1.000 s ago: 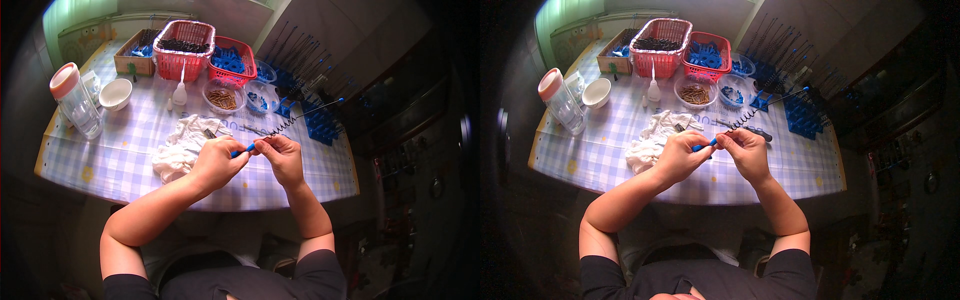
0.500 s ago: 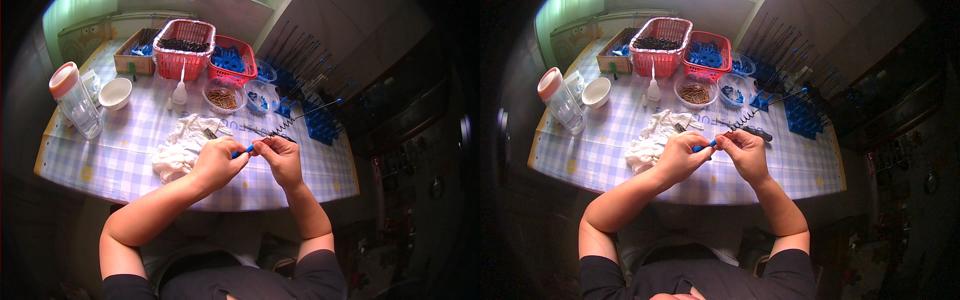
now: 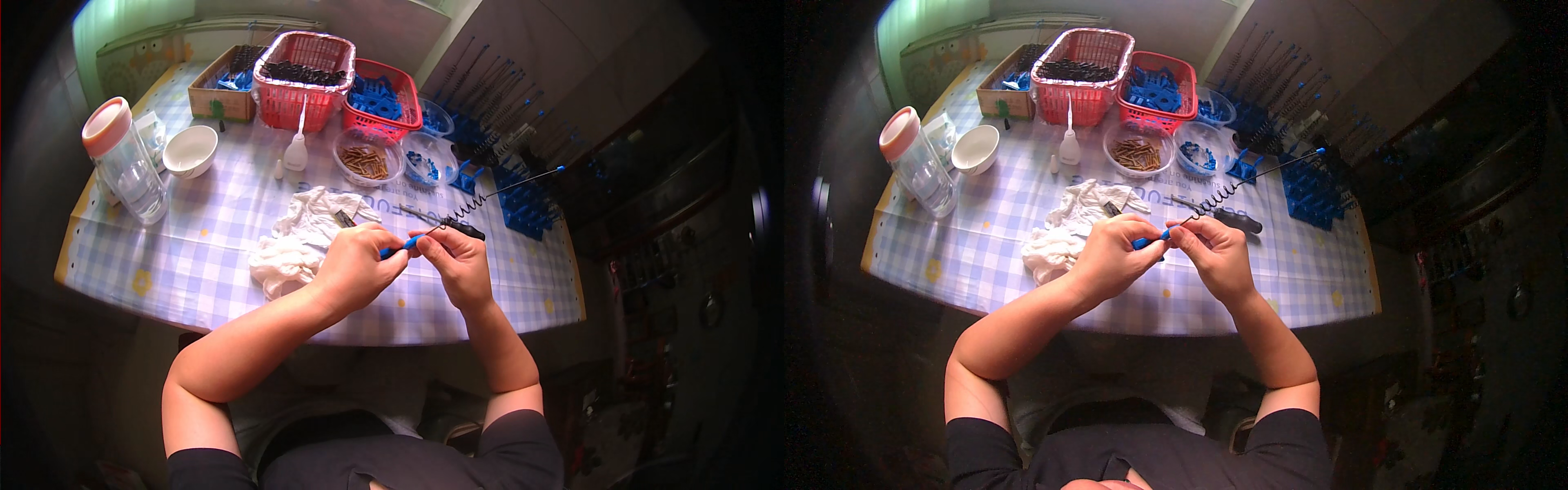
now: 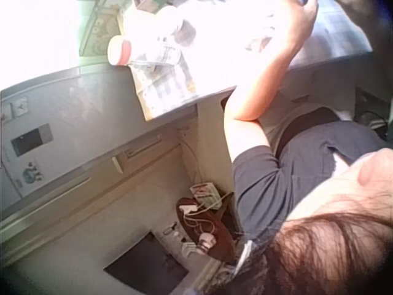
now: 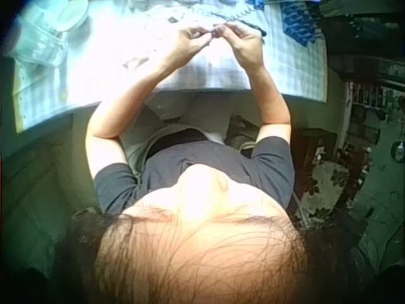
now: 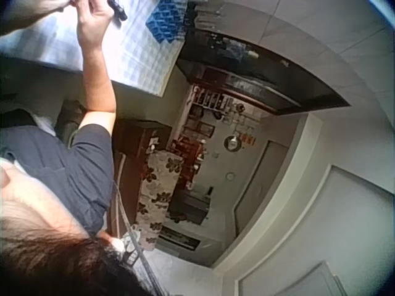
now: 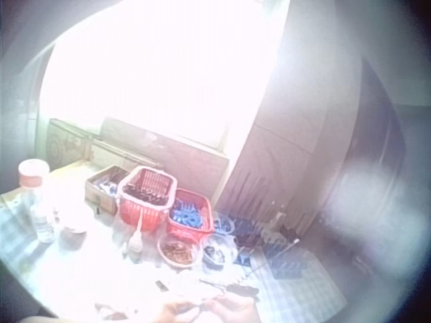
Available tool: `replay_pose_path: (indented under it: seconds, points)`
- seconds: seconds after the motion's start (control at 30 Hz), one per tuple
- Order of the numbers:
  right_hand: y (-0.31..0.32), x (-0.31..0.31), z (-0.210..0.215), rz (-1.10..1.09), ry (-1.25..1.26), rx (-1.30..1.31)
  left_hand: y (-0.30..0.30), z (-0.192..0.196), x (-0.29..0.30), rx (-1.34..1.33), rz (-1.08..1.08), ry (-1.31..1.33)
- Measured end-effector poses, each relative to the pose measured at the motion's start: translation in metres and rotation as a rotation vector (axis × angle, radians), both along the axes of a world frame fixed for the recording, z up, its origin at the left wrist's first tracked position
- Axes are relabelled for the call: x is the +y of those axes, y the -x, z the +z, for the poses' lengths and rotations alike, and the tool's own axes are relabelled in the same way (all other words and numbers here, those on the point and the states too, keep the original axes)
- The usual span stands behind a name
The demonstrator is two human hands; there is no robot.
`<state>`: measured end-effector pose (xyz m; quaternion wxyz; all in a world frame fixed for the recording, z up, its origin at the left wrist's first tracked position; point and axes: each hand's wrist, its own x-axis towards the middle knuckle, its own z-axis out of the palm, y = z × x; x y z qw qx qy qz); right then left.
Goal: Assembling small electrical components including springs, connectors, and glass tubes at a workstation.
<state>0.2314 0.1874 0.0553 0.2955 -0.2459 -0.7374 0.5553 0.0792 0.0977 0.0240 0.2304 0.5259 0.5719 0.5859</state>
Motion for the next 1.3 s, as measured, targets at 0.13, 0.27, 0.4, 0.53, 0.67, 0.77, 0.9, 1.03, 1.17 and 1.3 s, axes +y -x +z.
replay_pose_path:
  seconds: [0.13, 0.27, 0.4, 0.53, 0.67, 0.77, 0.9, 1.03, 1.17, 1.3]
  points:
    - [-0.003, 0.001, -0.002, 0.019, -0.045, -0.011, 0.0, 0.001, -0.001, 0.005, -0.002, 0.002]
    - [-0.005, 0.003, -0.005, 0.022, -0.022, -0.015, -0.001, 0.0, 0.0, -0.001, -0.005, -0.003]
    - [-0.005, 0.004, -0.009, 0.012, -0.072, -0.015, 0.0, -0.001, 0.0, 0.039, -0.008, -0.004]
    - [-0.008, 0.006, -0.012, 0.02, -0.178, -0.044, 0.0, 0.002, -0.001, 0.036, -0.026, 0.029]
    - [-0.007, 0.005, -0.013, 0.018, -0.244, -0.062, 0.0, 0.0, -0.001, 0.032, -0.036, 0.04]
    - [-0.006, 0.004, -0.012, 0.023, -0.363, -0.074, -0.001, -0.001, -0.001, 0.036, -0.046, 0.042]
    - [-0.005, 0.0, -0.008, 0.001, -0.383, -0.072, -0.003, -0.004, 0.001, -0.006, -0.022, -0.048]
    - [-0.004, 0.0, -0.009, 0.004, -0.399, -0.069, -0.003, -0.005, 0.001, -0.005, -0.01, -0.044]
    - [-0.006, 0.002, -0.012, 0.005, -0.35, -0.064, -0.001, 0.001, -0.001, 0.031, -0.036, 0.081]
    - [-0.008, 0.005, -0.013, 0.031, -0.254, -0.039, 0.0, -0.001, 0.0, 0.017, -0.035, 0.077]
